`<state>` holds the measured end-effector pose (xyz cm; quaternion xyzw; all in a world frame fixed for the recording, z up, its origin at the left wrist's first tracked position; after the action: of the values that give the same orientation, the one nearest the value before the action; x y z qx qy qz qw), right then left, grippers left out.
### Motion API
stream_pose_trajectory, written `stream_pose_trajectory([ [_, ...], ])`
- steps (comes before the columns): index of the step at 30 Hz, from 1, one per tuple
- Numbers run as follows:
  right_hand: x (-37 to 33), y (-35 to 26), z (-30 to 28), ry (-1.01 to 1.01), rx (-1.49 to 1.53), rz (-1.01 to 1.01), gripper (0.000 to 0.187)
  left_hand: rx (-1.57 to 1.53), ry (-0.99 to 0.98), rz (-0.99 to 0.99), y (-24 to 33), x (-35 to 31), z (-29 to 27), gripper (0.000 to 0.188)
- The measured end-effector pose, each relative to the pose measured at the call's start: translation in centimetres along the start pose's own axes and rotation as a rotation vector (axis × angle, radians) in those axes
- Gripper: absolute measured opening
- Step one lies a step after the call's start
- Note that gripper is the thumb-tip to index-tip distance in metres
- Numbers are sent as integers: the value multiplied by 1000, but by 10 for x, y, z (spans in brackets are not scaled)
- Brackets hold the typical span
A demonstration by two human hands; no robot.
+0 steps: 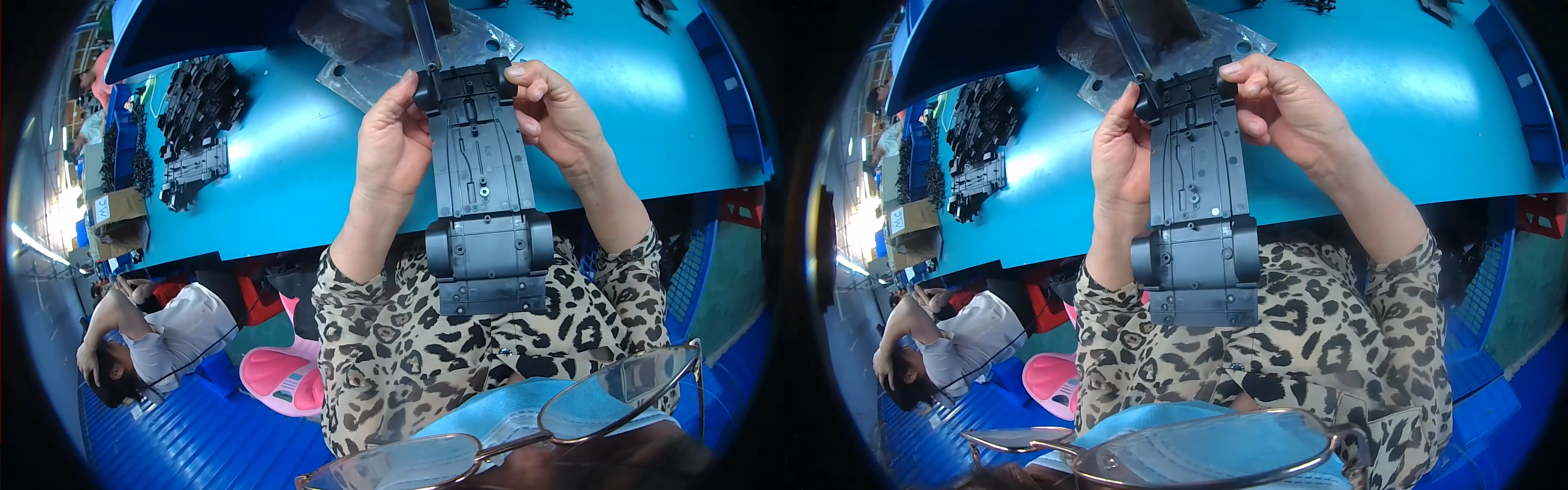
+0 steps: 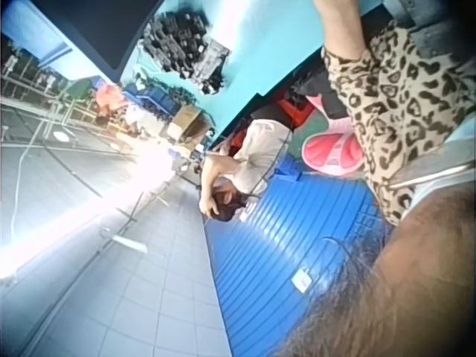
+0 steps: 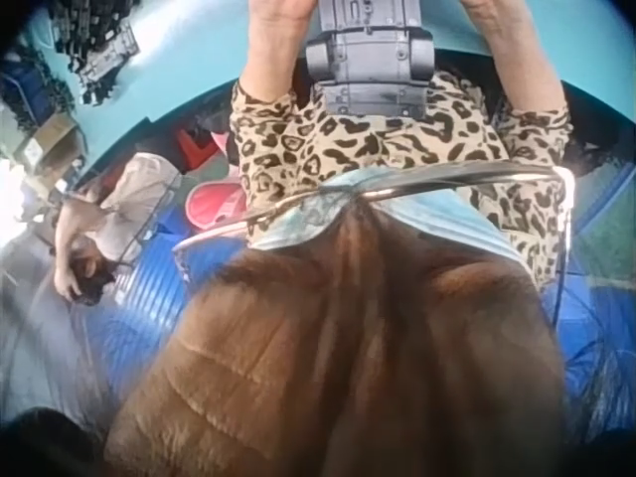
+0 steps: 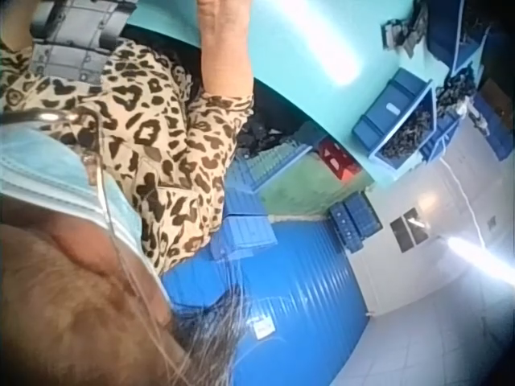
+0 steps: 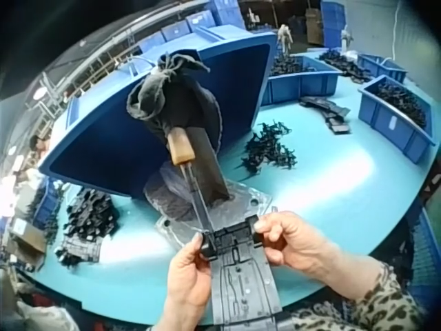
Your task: The person assembles toy car chassis by fitting and pressing plastic components into the frames by hand, setting finished pieces aside and repeating the assembly with new parts from the workbench.
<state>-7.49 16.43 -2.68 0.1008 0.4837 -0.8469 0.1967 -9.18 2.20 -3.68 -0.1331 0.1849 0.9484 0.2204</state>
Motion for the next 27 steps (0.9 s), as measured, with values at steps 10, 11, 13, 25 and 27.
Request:
stream_pose_trajectory([
  [10, 0, 1, 3, -47, 22, -7, 25, 68, 51, 52, 5, 2, 1, 8],
  [11, -1, -1, 2, -9, 14, -5, 25, 68, 52, 53, 5, 2, 1, 8],
  [13, -1, -1, 0, 29, 6, -3, 25, 67, 60, 61, 6, 2, 2, 7],
  [25, -3, -3, 3, -8, 30, -7, 27, 57, 58, 30, 5, 3, 3, 7],
  [27, -3, -2, 4, -12, 20, -3, 28, 59, 60, 37, 6, 3, 3, 7],
])
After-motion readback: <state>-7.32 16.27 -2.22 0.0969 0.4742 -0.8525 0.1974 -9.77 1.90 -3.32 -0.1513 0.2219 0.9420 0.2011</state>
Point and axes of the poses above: each hand's wrist, its own x-axis towards the middle knuckle, its own z-axis out of the palm, y = z × x, the point moved 7 cm from there along x, towards the middle knuckle, and after that the axes turned 11 degrees about -x, right-handed, at the moved point
